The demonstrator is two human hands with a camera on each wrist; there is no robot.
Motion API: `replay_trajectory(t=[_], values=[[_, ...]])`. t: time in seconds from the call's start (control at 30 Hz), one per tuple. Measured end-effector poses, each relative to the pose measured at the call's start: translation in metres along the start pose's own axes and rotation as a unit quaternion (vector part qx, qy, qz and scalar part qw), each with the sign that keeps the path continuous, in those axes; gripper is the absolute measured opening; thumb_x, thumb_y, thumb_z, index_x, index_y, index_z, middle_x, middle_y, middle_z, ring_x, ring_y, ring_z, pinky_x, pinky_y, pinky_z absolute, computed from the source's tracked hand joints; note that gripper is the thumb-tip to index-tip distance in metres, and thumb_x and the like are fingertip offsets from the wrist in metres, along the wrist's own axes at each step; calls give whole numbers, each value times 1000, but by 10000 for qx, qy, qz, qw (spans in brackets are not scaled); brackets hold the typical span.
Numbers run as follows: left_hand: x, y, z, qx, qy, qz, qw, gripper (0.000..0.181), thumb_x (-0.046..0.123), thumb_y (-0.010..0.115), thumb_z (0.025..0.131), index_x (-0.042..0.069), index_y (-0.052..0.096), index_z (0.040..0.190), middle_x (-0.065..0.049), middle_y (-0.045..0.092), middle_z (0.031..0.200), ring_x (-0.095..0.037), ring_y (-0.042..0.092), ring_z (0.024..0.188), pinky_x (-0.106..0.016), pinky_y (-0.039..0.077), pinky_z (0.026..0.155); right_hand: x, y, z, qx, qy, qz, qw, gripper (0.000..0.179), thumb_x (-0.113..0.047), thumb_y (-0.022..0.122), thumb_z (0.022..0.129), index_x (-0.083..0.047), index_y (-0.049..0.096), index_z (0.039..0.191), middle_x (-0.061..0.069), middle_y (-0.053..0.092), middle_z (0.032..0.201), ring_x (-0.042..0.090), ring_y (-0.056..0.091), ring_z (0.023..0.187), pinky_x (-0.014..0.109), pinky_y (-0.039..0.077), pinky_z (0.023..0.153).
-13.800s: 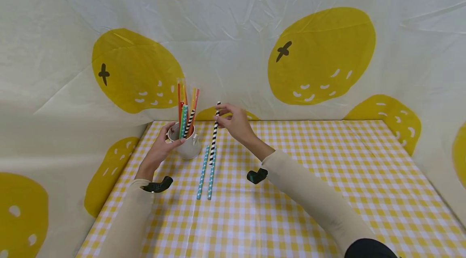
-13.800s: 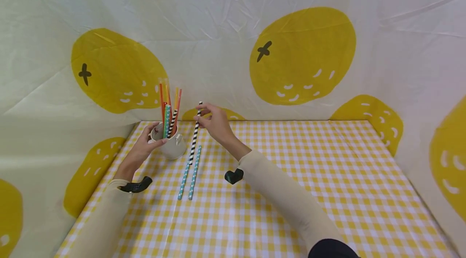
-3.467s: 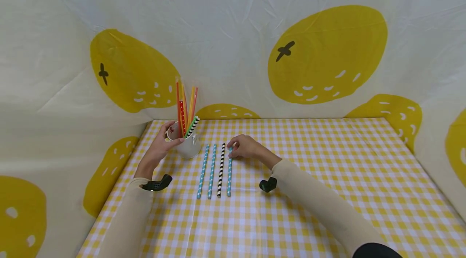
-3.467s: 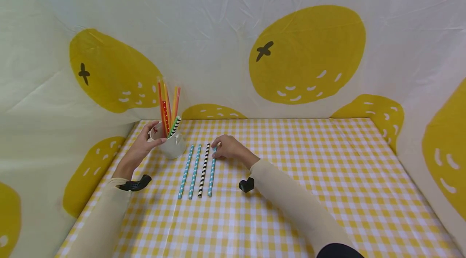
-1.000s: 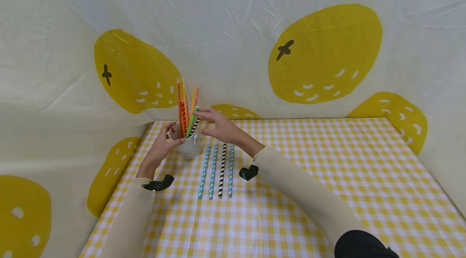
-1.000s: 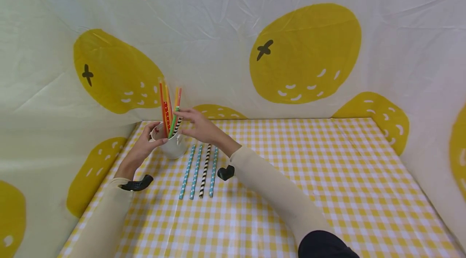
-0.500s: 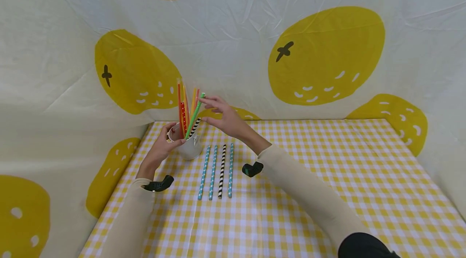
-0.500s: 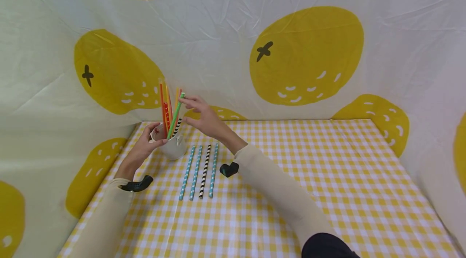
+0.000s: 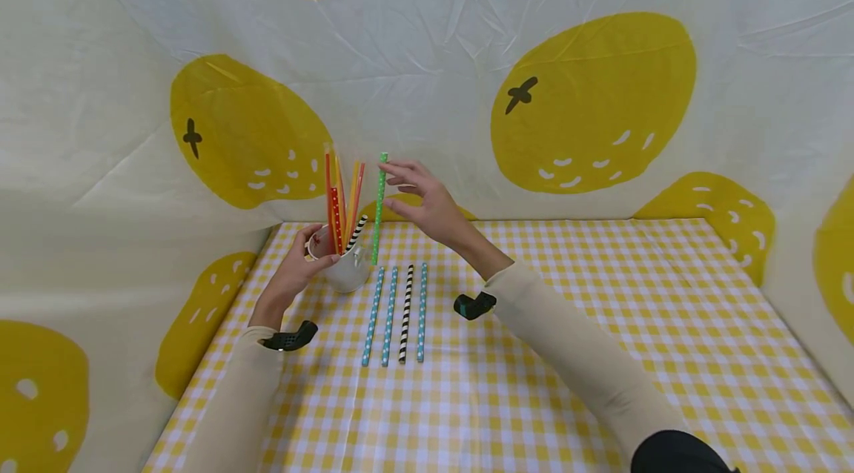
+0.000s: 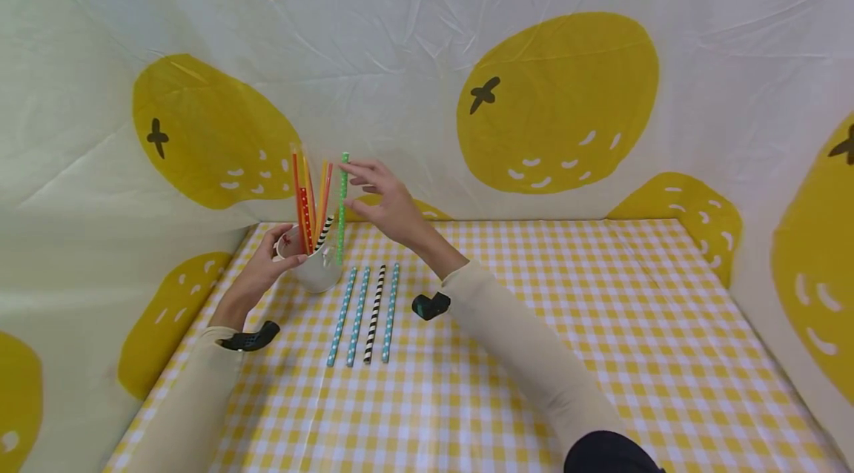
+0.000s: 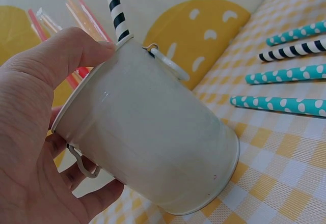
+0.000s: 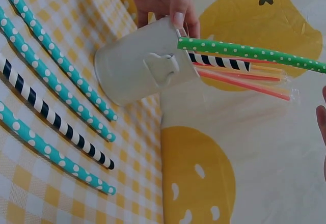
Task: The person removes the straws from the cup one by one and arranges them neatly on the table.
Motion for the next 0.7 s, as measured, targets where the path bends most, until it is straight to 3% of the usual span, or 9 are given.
replay_trajectory(t=[0.07, 0.13, 0.2, 0.3, 0.47, 0.7], values=[[5, 1, -3, -12, -31, 3, 10000, 86, 14, 70, 95, 8, 15, 161, -20, 13, 163, -39, 22, 145, -54, 28, 111, 2, -3, -2, 123, -13, 134, 9998, 54, -7, 70, 96, -12, 54, 148, 8, 48, 145, 34, 56, 125, 46, 45, 107], [1, 1, -2, 2, -10, 42, 10000, 87, 18, 71, 95, 11, 15, 161, -18, 16, 162, -38, 28, 140, -49, 32, 106, 5, -6, -4, 282, 25, 305, 9991, 53, -3, 69, 96, -9, 55, 146, 11, 50, 143, 36, 57, 124, 50, 45, 106], [2, 1, -3, -1, -7, 70, 10000, 87, 19, 71, 95, 11, 15, 161, -19, 17, 162, -38, 31, 137, -46, 33, 103, 4, -10, -6, 435, 180, 477, 9978, 50, -1, 69, 95, -7, 57, 143, 14, 51, 141, 37, 58, 122, 52, 45, 105], [-9, -2, 3, 26, 13, 96, 9999, 88, 22, 72, 95, 15, 15, 162, -18, 17, 162, -38, 32, 136, -46, 34, 103, 9, -17, -10, 661, 526, 622, 9945, 44, -3, 69, 96, -8, 60, 139, 12, 53, 138, 33, 60, 119, 50, 48, 102], [-17, -3, 8, 83, 38, 105, 9999, 88, 25, 74, 94, 19, 17, 161, -16, 21, 160, -35, 35, 133, -44, 35, 102, 19, -27, -17, 825, 947, 490, 9909, 38, -11, 70, 97, -17, 64, 134, 0, 57, 134, 23, 62, 111, 42, 55, 90], [-18, -4, 7, 99, 54, 66, 9999, 85, 26, 75, 94, 20, 20, 160, -15, 23, 158, -35, 37, 131, -44, 35, 100, 32, -35, -30, 706, 1434, 236, 9869, 39, -12, 68, 99, -18, 62, 137, 3, 56, 137, 24, 59, 111, 49, 56, 83]])
Point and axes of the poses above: each hand's wrist, its own z-axis towards the middle knuckle, its own y-axis out of the palm, x = y × z, the point moved 5 cm from there along z, towards the middle knuckle
